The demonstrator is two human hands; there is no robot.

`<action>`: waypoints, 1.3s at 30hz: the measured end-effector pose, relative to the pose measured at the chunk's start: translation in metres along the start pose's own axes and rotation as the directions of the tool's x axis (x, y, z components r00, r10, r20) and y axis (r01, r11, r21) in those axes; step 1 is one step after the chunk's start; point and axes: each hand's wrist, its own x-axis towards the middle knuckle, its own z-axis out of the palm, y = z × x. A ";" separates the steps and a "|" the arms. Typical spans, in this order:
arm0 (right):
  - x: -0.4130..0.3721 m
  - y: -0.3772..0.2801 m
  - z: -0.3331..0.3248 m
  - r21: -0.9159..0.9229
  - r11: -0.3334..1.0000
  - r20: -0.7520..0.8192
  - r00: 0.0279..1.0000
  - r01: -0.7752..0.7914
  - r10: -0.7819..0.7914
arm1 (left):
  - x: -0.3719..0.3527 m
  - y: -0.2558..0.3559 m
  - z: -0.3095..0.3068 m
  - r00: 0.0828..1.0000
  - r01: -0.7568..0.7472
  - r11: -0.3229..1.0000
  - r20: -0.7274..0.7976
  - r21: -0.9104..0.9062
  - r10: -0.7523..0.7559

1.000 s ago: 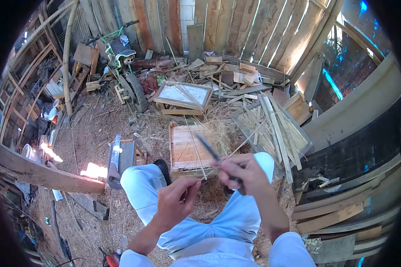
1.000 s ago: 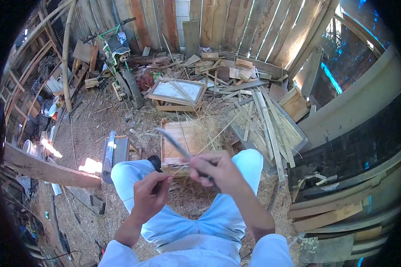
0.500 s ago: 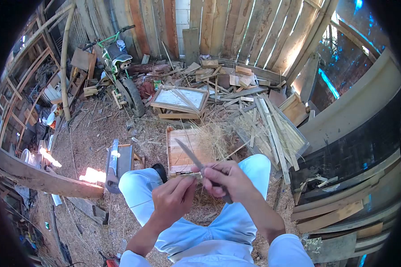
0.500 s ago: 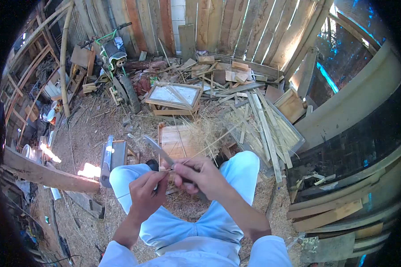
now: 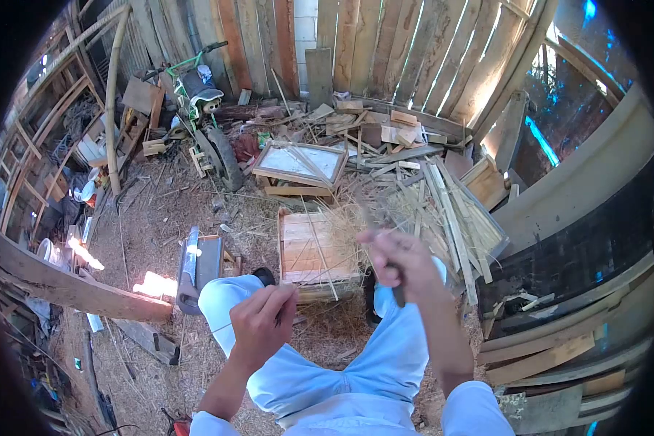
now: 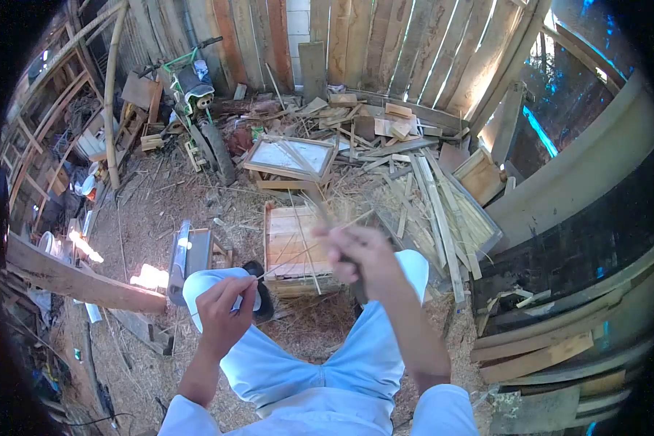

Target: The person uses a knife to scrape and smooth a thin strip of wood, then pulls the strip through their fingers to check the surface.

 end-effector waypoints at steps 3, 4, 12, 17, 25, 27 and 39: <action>0.017 0.027 0.028 -0.003 0.996 0.103 0.991 -0.086 0.086 | 0.016 -0.004 0.014 0.999 -0.031 1.000 -0.017 0.000 0.031; 0.022 0.026 0.024 -0.003 0.996 0.108 0.991 -0.084 0.084 | 0.021 -0.012 0.015 0.997 -0.076 0.997 -0.021 0.032 0.077; 0.064 0.007 -0.011 -0.051 0.998 0.020 0.999 -0.044 0.045 | 0.046 -0.052 0.034 0.986 -0.165 0.979 0.048 0.122 0.160; 0.100 -0.002 -0.058 -0.024 0.999 -0.068 0.997 0.040 -0.042 | 0.060 -0.091 0.057 0.992 -0.121 0.988 0.056 0.101 0.115; 0.131 0.026 -0.076 -0.062 0.996 -0.113 0.991 0.067 -0.073 | 0.071 -0.128 0.094 0.997 -0.073 0.996 0.008 0.047 0.073; 0.133 0.043 -0.057 -0.173 0.984 -0.091 0.995 0.029 -0.045 | 0.069 -0.129 0.111 0.997 -0.069 0.998 0.026 -0.014 0.069; 0.134 0.041 -0.067 -0.241 0.969 -0.062 0.996 0.046 -0.063 | 0.063 -0.122 0.130 0.993 0.084 0.964 0.105 -0.253 -0.059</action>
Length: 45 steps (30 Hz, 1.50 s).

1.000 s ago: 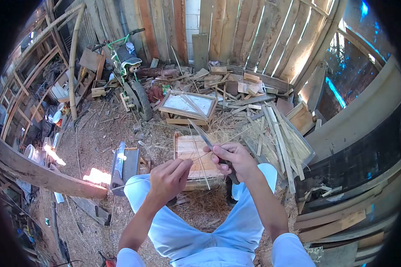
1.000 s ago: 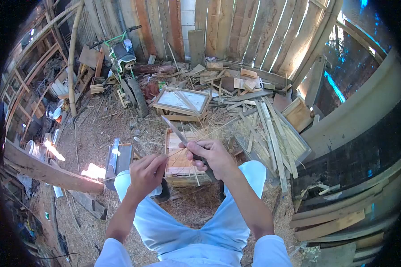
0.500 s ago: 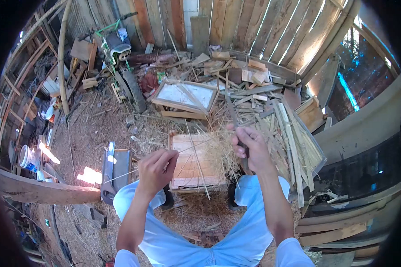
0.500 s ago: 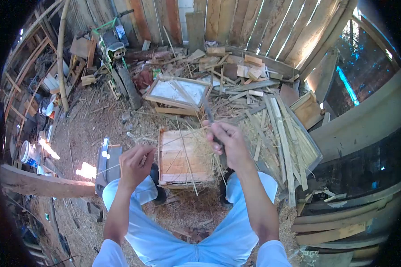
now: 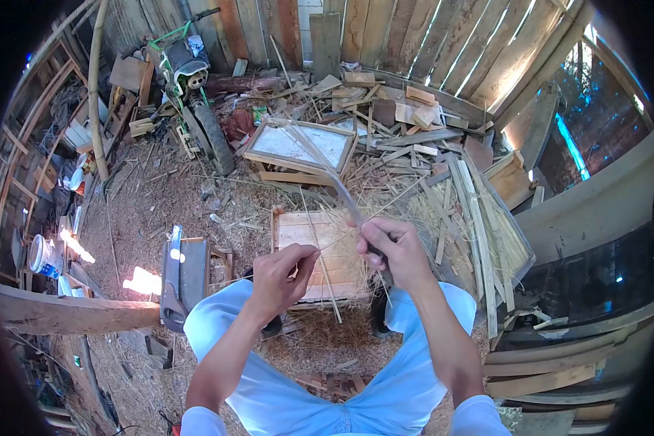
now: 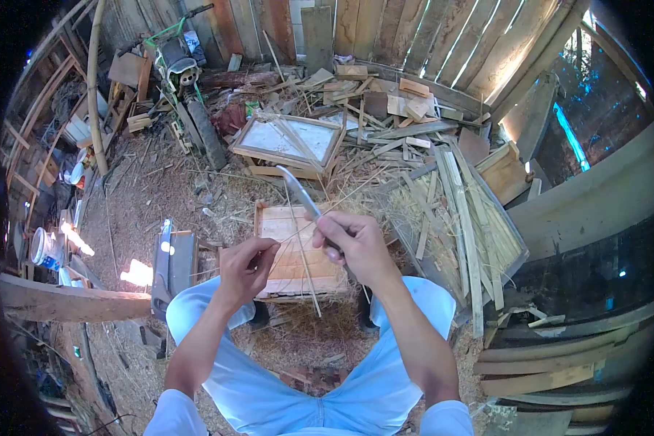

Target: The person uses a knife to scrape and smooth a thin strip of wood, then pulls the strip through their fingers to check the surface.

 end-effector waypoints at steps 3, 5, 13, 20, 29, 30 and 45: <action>-0.001 -0.003 0.002 0.002 1.000 -0.012 1.000 0.010 -0.010 | -0.001 0.001 -0.002 1.000 -0.003 1.000 0.004 -0.005 0.003; -0.001 0.004 0.007 0.037 0.999 0.038 0.999 -0.011 0.010 | -0.001 0.001 -0.003 1.000 0.018 1.000 -0.001 -0.016 -0.018; -0.002 -0.002 0.011 0.088 0.995 0.035 0.998 -0.045 0.042 | -0.001 0.004 -0.007 0.998 0.053 0.996 0.024 -0.076 -0.051; -0.003 -0.016 -0.002 0.132 0.991 -0.101 0.995 -0.006 0.019 | -0.002 0.000 -0.016 0.999 0.000 0.999 0.048 0.043 -0.002; -0.004 -0.026 -0.033 0.212 0.976 -0.174 0.985 0.042 -0.005 | -0.008 -0.014 -0.023 0.997 -0.049 0.996 0.059 0.073 0.045; -0.004 -0.028 -0.035 0.215 0.976 -0.193 0.981 0.041 0.001 | -0.009 -0.016 -0.023 0.997 -0.052 0.997 0.055 0.064 0.048; -0.007 -0.009 0.008 -0.044 0.990 -0.120 0.985 -0.130 0.124 | -0.005 -0.017 -0.015 0.998 0.060 0.977 -0.040 0.203 -0.053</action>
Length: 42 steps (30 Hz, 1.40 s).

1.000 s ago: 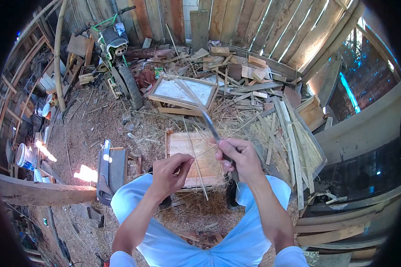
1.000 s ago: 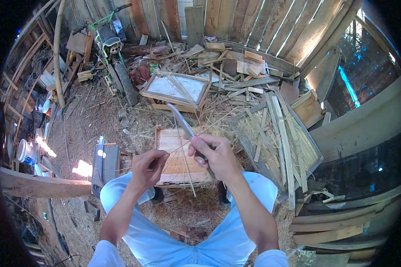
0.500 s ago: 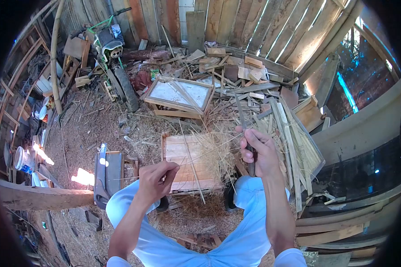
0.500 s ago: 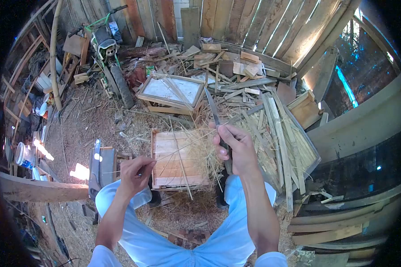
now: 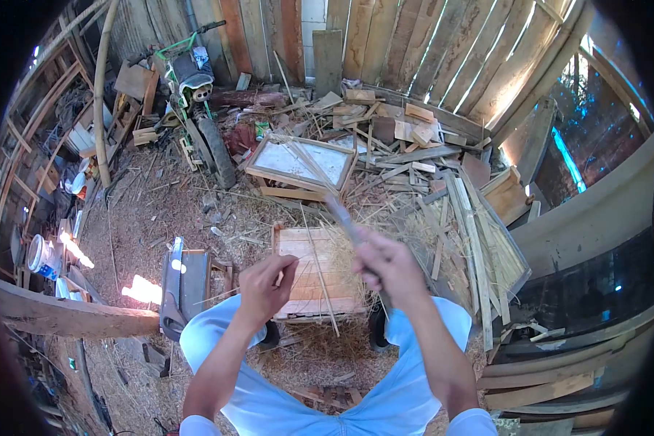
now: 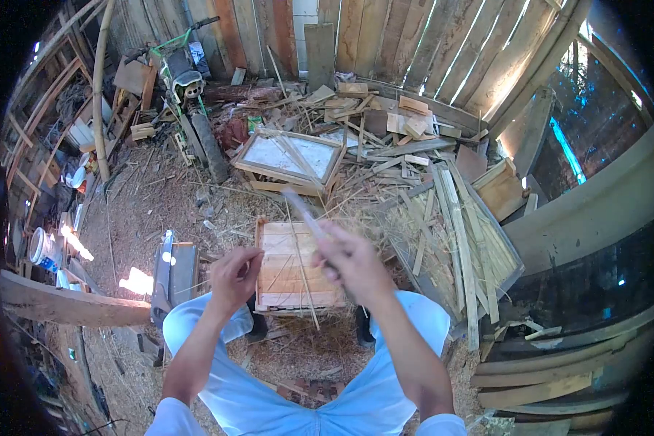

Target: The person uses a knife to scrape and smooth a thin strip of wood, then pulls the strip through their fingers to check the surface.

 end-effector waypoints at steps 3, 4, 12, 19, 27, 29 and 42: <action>0.008 0.026 0.024 0.127 0.992 0.115 0.993 -0.006 -0.009 | 0.001 0.013 0.009 0.997 -0.068 0.997 -0.028 -0.025 0.067; 0.009 0.027 0.026 0.129 0.992 0.112 0.994 -0.008 -0.006 | 0.001 0.013 0.011 0.997 -0.067 0.997 -0.023 -0.026 0.067; 0.013 0.016 0.013 0.249 0.968 0.013 1.000 0.024 -0.028 | -0.001 0.007 0.012 0.976 -0.183 0.983 -0.123 -0.015 0.180; 0.019 -0.006 -0.044 0.358 0.915 -0.148 0.979 0.186 -0.141 | -0.006 -0.001 -0.004 0.990 -0.135 0.989 -0.039 0.055 0.138; 0.013 0.019 0.019 0.175 0.984 0.052 0.998 0.027 -0.036 | -0.001 0.010 0.017 0.988 -0.127 0.992 -0.096 -0.025 0.124; 0.012 0.024 0.028 0.169 0.986 0.136 0.990 0.011 -0.034 | 0.000 0.013 0.017 0.990 -0.111 0.994 -0.093 -0.022 0.109; 0.022 -0.010 -0.054 0.299 0.942 -0.202 0.975 0.151 -0.092 | -0.002 -0.013 -0.002 0.999 -0.041 0.997 -0.033 -0.072 0.038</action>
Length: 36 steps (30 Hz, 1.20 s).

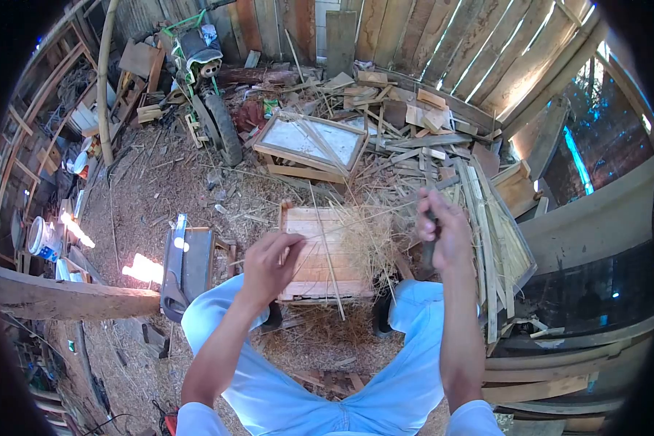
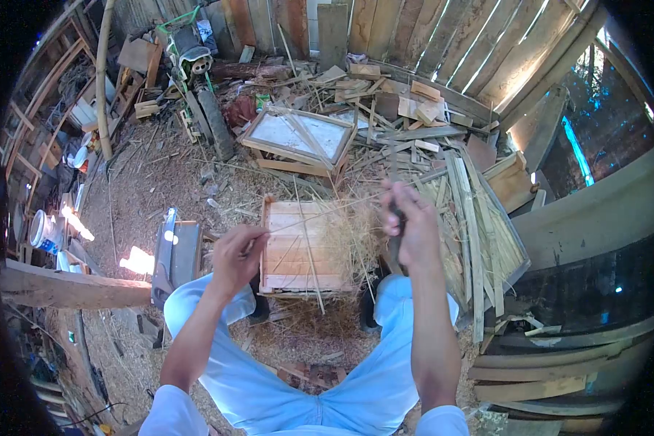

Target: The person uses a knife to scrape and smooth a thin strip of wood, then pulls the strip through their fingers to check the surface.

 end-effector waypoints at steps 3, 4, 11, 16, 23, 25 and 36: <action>0.005 -0.017 -0.022 0.051 0.991 -0.082 0.989 0.126 -0.121 | -0.002 -0.013 -0.018 0.999 0.039 0.999 -0.014 0.038 -0.038; 0.006 -0.019 -0.026 0.079 0.988 -0.075 0.989 0.134 -0.129 | -0.002 -0.015 -0.022 0.996 0.087 0.995 -0.006 0.049 -0.087; 0.000 0.005 -0.004 -0.025 0.999 0.008 0.999 0.039 -0.039 | -0.007 -0.012 -0.003 0.997 0.077 0.994 0.037 -0.078 -0.074; -0.019 0.056 0.044 -0.337 0.937 0.178 0.971 -0.095 0.162 | -0.003 0.008 0.011 0.972 0.219 0.958 0.132 -0.188 -0.196; -0.018 0.057 0.045 -0.214 0.969 0.270 0.946 -0.123 0.179 | -0.001 0.008 0.012 0.926 0.353 0.888 0.250 -0.297 -0.284; -0.014 0.051 0.038 -0.223 0.967 0.257 0.949 -0.124 0.180 | 0.001 0.009 0.010 0.928 0.342 0.903 0.244 -0.258 -0.282; 0.002 0.025 0.016 -0.119 0.993 0.052 0.999 -0.003 0.009 | -0.008 -0.012 -0.001 0.960 0.251 0.962 0.155 -0.108 -0.233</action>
